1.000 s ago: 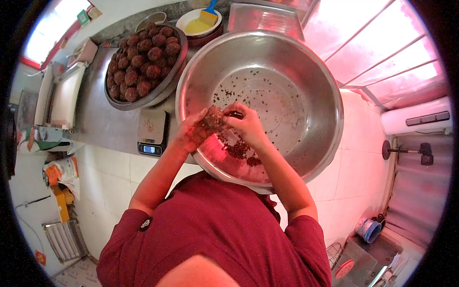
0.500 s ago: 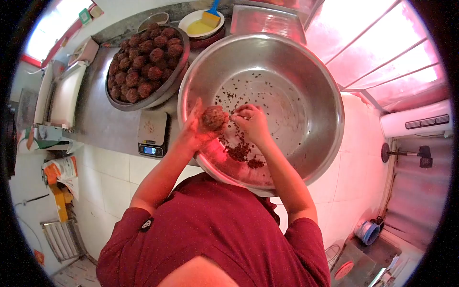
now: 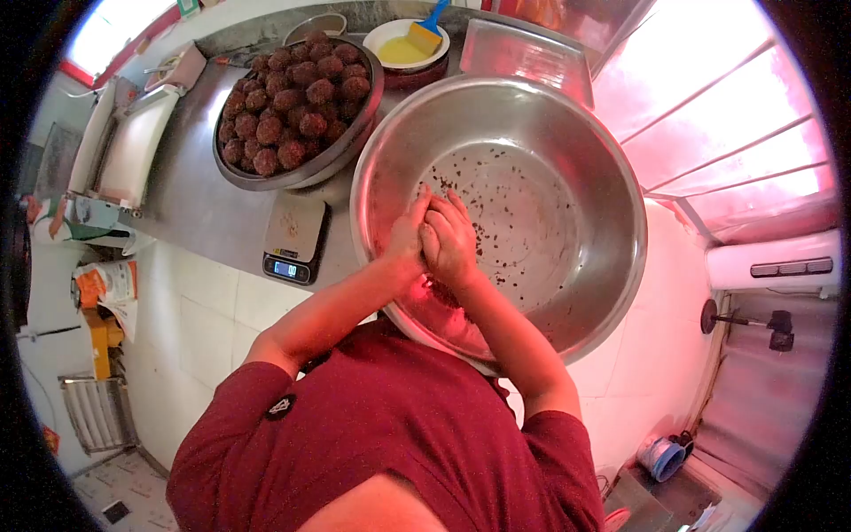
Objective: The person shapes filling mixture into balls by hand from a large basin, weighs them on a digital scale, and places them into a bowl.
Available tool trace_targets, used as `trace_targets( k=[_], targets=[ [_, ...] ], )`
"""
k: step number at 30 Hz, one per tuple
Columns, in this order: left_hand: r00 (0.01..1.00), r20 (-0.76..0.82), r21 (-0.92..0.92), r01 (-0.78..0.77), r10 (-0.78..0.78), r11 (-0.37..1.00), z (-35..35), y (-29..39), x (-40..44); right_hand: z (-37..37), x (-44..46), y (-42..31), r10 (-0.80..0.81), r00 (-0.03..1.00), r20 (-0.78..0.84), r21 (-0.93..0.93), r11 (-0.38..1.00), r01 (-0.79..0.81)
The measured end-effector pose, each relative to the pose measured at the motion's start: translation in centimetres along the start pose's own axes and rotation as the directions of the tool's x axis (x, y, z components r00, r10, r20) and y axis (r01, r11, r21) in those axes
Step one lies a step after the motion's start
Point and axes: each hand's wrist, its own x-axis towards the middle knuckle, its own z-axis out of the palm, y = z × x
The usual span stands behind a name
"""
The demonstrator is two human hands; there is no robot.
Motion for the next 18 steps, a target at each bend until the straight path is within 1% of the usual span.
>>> trace_targets(
  k=[1, 2, 4, 5, 6, 7, 8, 9, 10, 11, 13, 14, 16, 17, 18],
  targets=[
    [1.0, -0.015, 0.076, 0.004, -0.003, 0.997, 0.1, 0.4, 0.2, 0.1, 0.8, 0.7, -0.02, 0.999, -0.028, -0.018, 1.0, 0.019],
    [0.995, 0.079, 0.005, 0.06, -0.06, 0.998, 0.0, 0.9, 0.4, 0.2, 1.1, 0.9, -0.03, 0.998, -0.058, -0.035, 0.999, 0.028],
    [0.947, 0.287, -0.117, 0.188, -0.148, 0.975, 0.1, 2.2, 1.2, -0.2, 1.9, 0.7, 0.117, 0.981, -0.157, 0.022, 0.993, -0.115],
    [0.941, 0.305, -0.174, 0.207, -0.148, 0.963, 0.3, 2.3, 1.0, -0.4, 2.5, 0.7, 0.183, 0.961, -0.208, 0.052, 0.983, -0.176],
    [0.936, 0.321, -0.234, 0.225, -0.143, 0.946, 0.4, 2.1, 0.6, -0.5, 2.0, 0.3, 0.179, 0.971, -0.161, -0.006, 0.983, -0.183],
    [0.934, 0.328, -0.297, 0.247, -0.144, 0.923, 0.3, 1.8, 0.1, -0.6, 1.7, 0.1, 0.259, 0.963, -0.076, 0.049, 0.966, -0.255],
    [0.959, 0.241, -0.256, 0.211, -0.149, 0.943, -0.5, 1.3, 0.5, -0.7, 1.2, -0.2, 0.339, 0.941, 0.015, 0.097, 0.936, -0.339],
    [0.975, 0.197, -0.196, 0.14, -0.101, 0.971, -0.7, 0.9, 0.8, -0.8, 0.8, -0.5, 0.41, 0.905, 0.111, 0.135, 0.896, -0.423],
    [0.987, 0.157, -0.131, 0.068, -0.047, 0.989, -0.8, 0.5, 1.3, 0.1, 0.6, 0.0, 0.299, 0.953, 0.041, 0.022, 0.954, -0.3],
    [0.992, 0.123, -0.057, -0.004, 0.011, 0.998, -0.9, 0.2, 1.5, 0.6, 0.0, 0.4, 0.261, 0.965, 0.016, 0.032, 0.965, -0.261],
    [0.996, 0.07, 0.016, -0.064, 0.063, 0.998, -0.6, 0.0, 1.7, 1.1, -0.1, 1.0, 0.17, 0.985, -0.039, 0.048, 0.985, -0.168],
    [0.995, 0.043, 0.054, -0.09, 0.087, 0.995, -0.6, -0.1, 1.7, 1.2, -0.2, 1.2, 0.152, 0.988, -0.028, -0.017, 0.988, -0.153],
    [0.988, 0.138, -0.143, -0.042, 0.062, 0.989, -0.8, -0.2, 2.5, 0.7, 0.5, 0.6, 0.116, 0.993, -0.008, -0.152, 0.982, -0.115],
    [0.981, 0.184, -0.238, -0.008, 0.053, 0.971, -1.1, -0.2, 2.9, 0.3, 0.7, 0.1, 0.106, 0.994, 0.007, -0.189, 0.976, -0.103],
    [0.992, 0.125, -0.218, 0.034, -0.007, 0.975, -0.6, 1.1, 2.0, -0.3, 1.0, -0.8, 0.096, 0.995, 0.024, -0.224, 0.971, -0.089]
  ],
)
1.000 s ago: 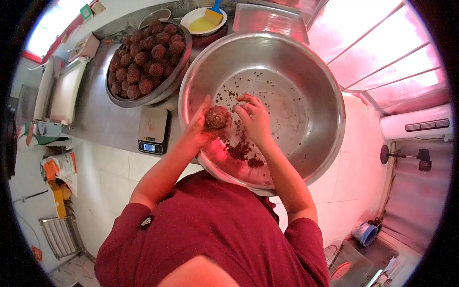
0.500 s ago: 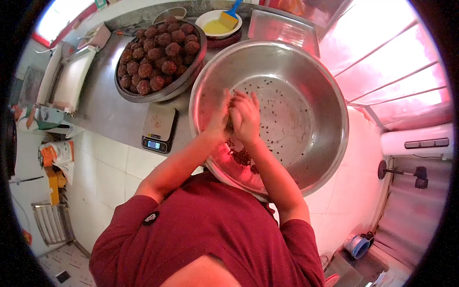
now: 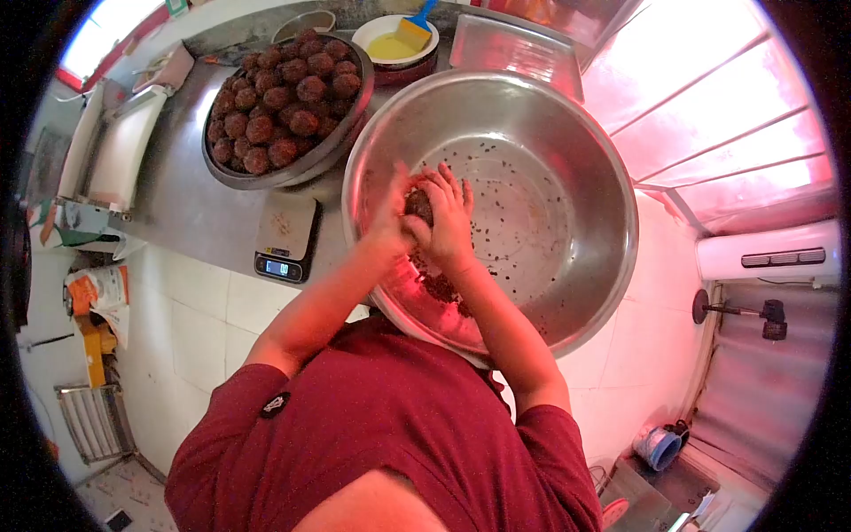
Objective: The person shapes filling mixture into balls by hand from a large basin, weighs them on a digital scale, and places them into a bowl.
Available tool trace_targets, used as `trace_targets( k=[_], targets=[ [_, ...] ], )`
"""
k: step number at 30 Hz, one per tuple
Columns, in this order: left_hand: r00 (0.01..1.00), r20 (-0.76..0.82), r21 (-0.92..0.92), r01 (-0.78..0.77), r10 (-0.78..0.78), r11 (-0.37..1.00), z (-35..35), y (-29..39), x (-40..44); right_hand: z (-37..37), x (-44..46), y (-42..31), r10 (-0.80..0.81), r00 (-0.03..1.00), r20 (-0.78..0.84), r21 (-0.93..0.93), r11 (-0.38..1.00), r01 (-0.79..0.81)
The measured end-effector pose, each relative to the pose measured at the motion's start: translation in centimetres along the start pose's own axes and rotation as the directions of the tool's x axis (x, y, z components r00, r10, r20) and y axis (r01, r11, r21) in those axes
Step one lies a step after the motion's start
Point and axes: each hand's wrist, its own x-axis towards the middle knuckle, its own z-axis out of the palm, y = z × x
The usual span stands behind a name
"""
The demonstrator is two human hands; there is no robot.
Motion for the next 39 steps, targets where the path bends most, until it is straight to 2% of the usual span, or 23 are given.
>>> trace_targets(
  k=[1, 2, 4, 5, 6, 7, 8, 10, 11, 14, 15, 17, 18, 20, 21, 22, 24, 26, 29, 33, 35, 36, 39],
  targets=[
    [0.997, -0.071, 0.015, 0.044, -0.043, 0.999, 1.8, 2.0, -1.6, -0.3, 0.2, -0.4, -0.014, 1.0, 0.012, -0.035, 0.999, 0.015],
    [0.986, -0.142, 0.025, 0.089, -0.085, 0.996, 2.8, 3.1, -2.4, -0.5, 0.1, -0.1, 0.105, 0.991, 0.081, 0.114, 0.987, -0.114],
    [0.995, -0.072, 0.051, 0.07, -0.067, 0.996, 1.3, 2.5, -1.3, -1.1, -0.1, 0.6, 0.299, 0.917, 0.265, 0.368, 0.847, -0.383],
    [0.998, -0.034, 0.065, 0.06, -0.058, 0.996, 0.3, 2.2, -0.6, -0.9, -0.3, 1.4, 0.409, 0.869, 0.277, 0.553, 0.672, -0.492],
    [0.998, 0.035, 0.307, -0.063, 0.054, 0.95, -0.2, 2.0, -0.3, -0.8, -0.1, 1.9, 0.503, 0.807, 0.31, 0.704, 0.449, -0.55],
    [0.981, 0.128, 0.516, -0.192, 0.146, 0.835, -0.8, 1.8, -0.2, -0.8, -0.1, 2.3, 0.574, 0.732, 0.367, 0.807, 0.195, -0.558],
    [0.949, 0.236, 0.681, -0.315, 0.209, 0.662, -1.4, 1.6, -0.1, -1.2, -0.5, 2.6, 0.558, 0.71, 0.43, 0.844, 0.031, -0.535],
    [0.83, 0.532, 0.817, -0.555, 0.168, 0.155, -1.9, 2.2, -0.8, -1.6, -1.4, 4.2, 0.461, 0.68, 0.57, 0.795, -0.1, -0.598],
    [0.757, 0.649, 0.76, -0.639, 0.078, -0.118, -2.0, 2.3, -1.2, -1.7, -2.0, 4.8, 0.406, 0.66, 0.633, 0.761, -0.165, -0.628],
    [0.77, 0.635, 0.657, -0.576, -0.053, -0.486, -1.1, 2.2, -1.8, -2.1, -2.5, 5.3, 0.386, 0.571, 0.724, 0.661, -0.152, -0.735],
    [0.752, 0.657, 0.662, -0.607, -0.048, -0.439, -0.8, 2.2, -1.8, -2.1, -2.6, 5.6, 0.382, 0.55, 0.743, 0.634, -0.135, -0.762],
    [0.726, 0.687, 0.677, -0.648, -0.016, -0.349, -1.0, 2.9, -2.2, -3.9, -1.5, 4.5, 0.326, 0.534, 0.78, 0.616, -0.249, -0.748],
    [0.724, 0.687, 0.701, -0.635, 0.067, -0.324, -1.2, 3.9, -3.2, -4.6, -1.2, 4.3, 0.29, 0.522, 0.802, 0.595, -0.308, -0.742],
    [0.702, 0.676, 0.735, -0.619, 0.224, -0.277, -1.6, 7.0, -5.7, -5.0, -1.5, 5.4, 0.396, 0.544, 0.74, 0.64, -0.162, -0.751],
    [0.736, 0.609, 0.793, -0.557, 0.295, -0.248, -2.4, 8.9, -7.2, -5.3, -1.6, 6.0, 0.449, 0.561, 0.695, 0.659, -0.086, -0.747],
    [0.761, 0.54, 0.842, -0.497, 0.36, -0.211, -3.8, 11.2, -8.8, -5.5, -2.0, 6.9, 0.496, 0.527, 0.69, 0.639, -0.077, -0.765],
    [0.821, 0.398, 0.914, -0.318, 0.408, -0.253, -7.2, 15.4, -11.4, -5.5, -3.0, 8.7, 0.593, 0.453, 0.666, 0.596, -0.058, -0.801],
    [0.826, 0.234, 0.86, 0.071, 0.513, -0.506, -14.4, 17.8, -10.8, -5.0, -3.8, 9.8, 0.572, 0.436, 0.694, 0.561, -0.051, -0.826],
    [0.791, 0.156, 0.709, 0.328, 0.592, -0.624, -19.6, 18.3, -9.5, -3.6, -4.4, 10.3, 0.561, 0.408, 0.721, 0.486, 0.01, -0.874],
    [0.787, 0.114, 0.716, 0.358, 0.606, -0.6, -20.5, 18.0, -9.4, -2.8, -5.2, 9.9, 0.521, 0.403, 0.753, 0.436, 0.065, -0.898],
    [0.79, 0.043, 0.755, 0.375, 0.611, -0.538, -19.8, 18.5, -10.2, -2.9, -5.1, 9.4, 0.579, 0.342, 0.74, 0.34, 0.117, -0.933],
    [0.791, 0.073, 0.787, 0.328, 0.608, -0.522, -20.4, 19.2, -10.6, -3.0, -5.2, 9.3, 0.609, 0.313, 0.729, 0.29, 0.139, -0.947],
    [0.778, 0.117, 0.891, 0.193, 0.618, -0.412, -23.4, 21.8, -12.3, -3.8, -5.4, 10.6, 0.723, 0.159, 0.673, -0.222, 0.402, -0.888]
  ],
)
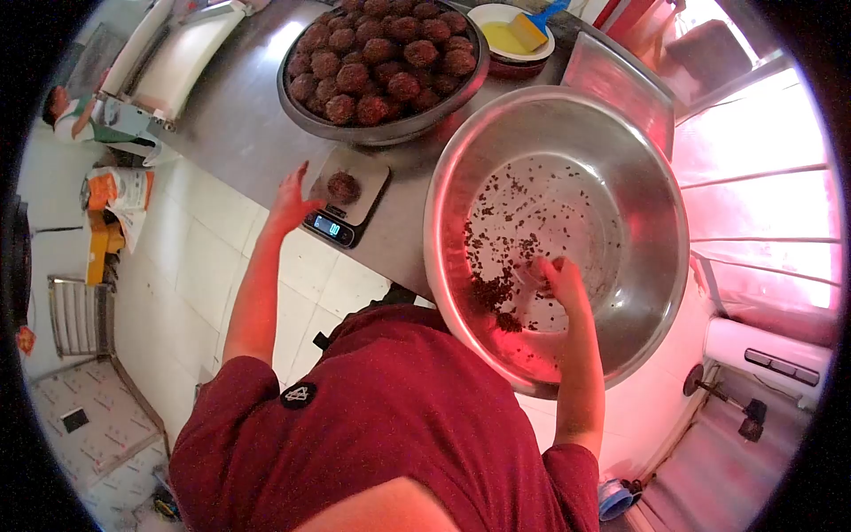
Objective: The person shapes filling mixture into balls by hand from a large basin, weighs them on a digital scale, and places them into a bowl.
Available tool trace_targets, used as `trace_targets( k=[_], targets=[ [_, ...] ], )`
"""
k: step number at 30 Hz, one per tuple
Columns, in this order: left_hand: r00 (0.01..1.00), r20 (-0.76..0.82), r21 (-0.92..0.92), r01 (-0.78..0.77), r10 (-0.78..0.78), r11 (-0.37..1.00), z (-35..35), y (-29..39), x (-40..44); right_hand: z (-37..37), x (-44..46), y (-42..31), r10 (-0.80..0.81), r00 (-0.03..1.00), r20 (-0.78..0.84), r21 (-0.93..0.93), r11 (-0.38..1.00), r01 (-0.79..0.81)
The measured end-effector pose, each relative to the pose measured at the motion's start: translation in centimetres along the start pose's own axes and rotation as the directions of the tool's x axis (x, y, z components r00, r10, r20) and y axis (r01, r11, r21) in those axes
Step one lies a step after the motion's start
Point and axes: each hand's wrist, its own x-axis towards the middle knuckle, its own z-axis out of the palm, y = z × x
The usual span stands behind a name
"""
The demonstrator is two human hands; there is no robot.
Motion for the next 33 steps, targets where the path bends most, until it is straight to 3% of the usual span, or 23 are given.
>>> trace_targets(
  k=[3, 6, 7, 10, 13, 16, 19, 22, 25, 28, 31, 33],
  targets=[
    [0.996, -0.023, -0.22, 0.079, -0.086, 0.972, -1.6, -1.2, -0.6, 0.8, 0.4, 1.6, 0.188, 0.98, 0.068, -0.38, 0.913, -0.149],
    [0.984, -0.036, -0.319, 0.156, -0.176, 0.935, -2.9, -0.6, -0.8, 4.2, 3.2, 4.5, -0.232, 0.944, 0.237, -0.199, 0.939, 0.28],
    [0.983, -0.075, -0.309, 0.138, -0.169, 0.941, -3.0, -0.4, -1.0, 5.1, 4.0, 3.4, -0.179, 0.927, 0.329, -0.023, 0.98, 0.197],
    [0.98, -0.072, -0.36, 0.147, -0.184, 0.922, -3.7, 0.5, -1.3, 5.6, 6.4, -1.0, -0.363, 0.932, -0.011, -0.394, 0.858, 0.329],
    [0.98, -0.063, -0.418, 0.146, -0.189, 0.896, -3.8, 0.6, -1.6, 5.5, 8.3, -3.4, -0.695, 0.683, -0.227, -0.571, 0.663, 0.485],
    [0.985, -0.019, -0.403, 0.148, -0.17, 0.903, -3.7, 0.5, -1.5, 7.5, 8.3, -3.5, -0.716, 0.676, -0.175, -0.749, 0.542, 0.381],
    [0.991, -0.024, -0.406, 0.107, -0.128, 0.907, -3.3, 0.8, -1.4, 10.3, 6.8, -2.3, -0.732, 0.681, -0.026, -0.758, 0.458, 0.464],
    [0.995, -0.011, -0.384, 0.086, -0.097, 0.919, -3.3, 1.6, -1.1, 10.1, 3.7, -0.1, -0.707, 0.646, 0.287, -0.683, 0.322, 0.655],
    [0.999, 0.033, -0.377, 0.042, -0.031, 0.925, -2.8, 2.2, -0.4, 8.0, 0.8, 1.9, -0.612, 0.652, 0.448, -0.626, 0.306, 0.718],
    [0.987, 0.028, -0.152, -0.154, 0.16, 0.976, -1.5, 3.2, 0.1, 5.6, -1.1, 1.5, -0.481, 0.74, 0.469, -0.586, 0.458, 0.669],
    [0.957, 0.181, 0.078, -0.243, 0.226, 0.967, -0.7, 6.3, -0.1, 4.1, -1.6, 0.9, -0.456, 0.864, 0.214, -0.744, 0.497, 0.446],
    [0.926, 0.259, 0.159, -0.32, 0.273, 0.934, -0.4, 7.0, 0.4, 3.8, 0.4, 2.7, -0.453, 0.882, 0.133, -0.702, 0.584, 0.406]
  ],
)
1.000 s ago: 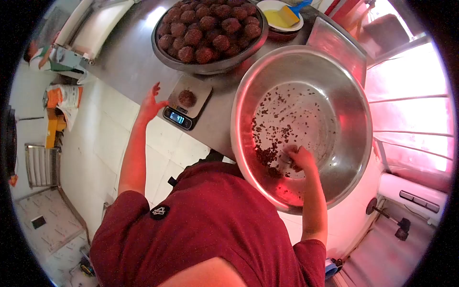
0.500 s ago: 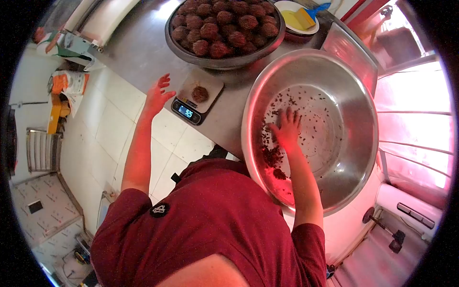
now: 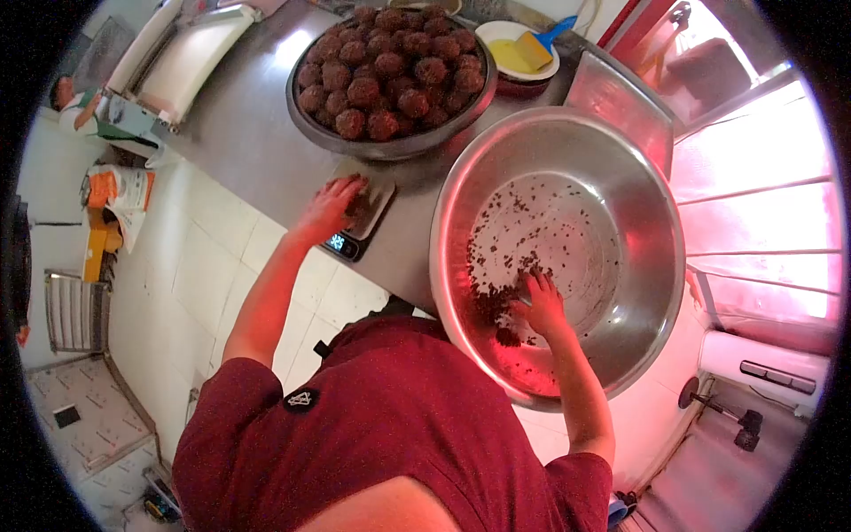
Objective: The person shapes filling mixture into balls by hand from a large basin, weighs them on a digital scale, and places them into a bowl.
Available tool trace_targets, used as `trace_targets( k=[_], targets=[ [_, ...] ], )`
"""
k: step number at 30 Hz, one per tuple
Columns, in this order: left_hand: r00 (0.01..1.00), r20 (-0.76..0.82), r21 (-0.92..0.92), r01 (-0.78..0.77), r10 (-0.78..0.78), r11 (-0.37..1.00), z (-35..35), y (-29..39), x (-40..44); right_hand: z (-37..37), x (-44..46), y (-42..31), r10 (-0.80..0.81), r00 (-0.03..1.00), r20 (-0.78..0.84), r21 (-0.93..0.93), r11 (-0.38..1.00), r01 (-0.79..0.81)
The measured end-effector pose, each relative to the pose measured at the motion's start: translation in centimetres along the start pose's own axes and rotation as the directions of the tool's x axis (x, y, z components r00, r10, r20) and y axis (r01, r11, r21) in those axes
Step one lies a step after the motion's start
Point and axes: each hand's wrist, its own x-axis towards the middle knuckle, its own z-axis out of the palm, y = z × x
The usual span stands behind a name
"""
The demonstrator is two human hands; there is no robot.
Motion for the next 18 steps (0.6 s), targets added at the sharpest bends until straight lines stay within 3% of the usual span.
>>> trace_targets(
  k=[5, 6, 10, 13, 14, 16, 18],
  targets=[
    [0.993, 0.105, 0.009, -0.059, 0.058, 0.998, 2.1, -1.3, 1.2, 0.2, -0.1, -0.2, 0.015, 1.0, -0.027, -0.017, 1.0, -0.016],
    [0.992, 0.06, -0.004, -0.108, 0.108, 0.994, 2.3, -1.5, 1.2, 0.2, -0.2, -0.1, 0.015, 0.999, -0.035, -0.005, 1.0, -0.015],
    [1.0, 0.02, -0.109, 0.002, 0.0, 0.994, 1.8, -1.6, 0.9, 0.3, 0.2, 0.4, 0.009, 0.999, -0.031, 0.032, 0.999, -0.008],
    [0.998, -0.039, -0.447, 0.021, -0.043, 0.894, -1.6, -1.0, 1.4, 0.4, 0.4, 0.9, 0.007, 0.999, -0.036, 0.056, 0.998, -0.005],
    [0.991, -0.103, -0.715, -0.012, -0.088, 0.699, -3.4, -0.3, 1.7, 0.6, 0.5, 1.2, 0.007, 0.999, -0.042, 0.065, 0.998, -0.005],
    [0.936, -0.34, -0.598, -0.138, -0.094, 0.789, -10.0, 2.0, 3.9, 0.8, 0.3, 1.1, 0.022, 0.999, -0.046, 0.08, 0.997, -0.018],
    [0.836, -0.548, -0.281, -0.222, 0.034, 0.934, -13.7, 1.4, 7.9, 0.6, 0.3, 0.6, 0.048, 0.997, -0.056, 0.095, 0.995, -0.043]
  ],
)
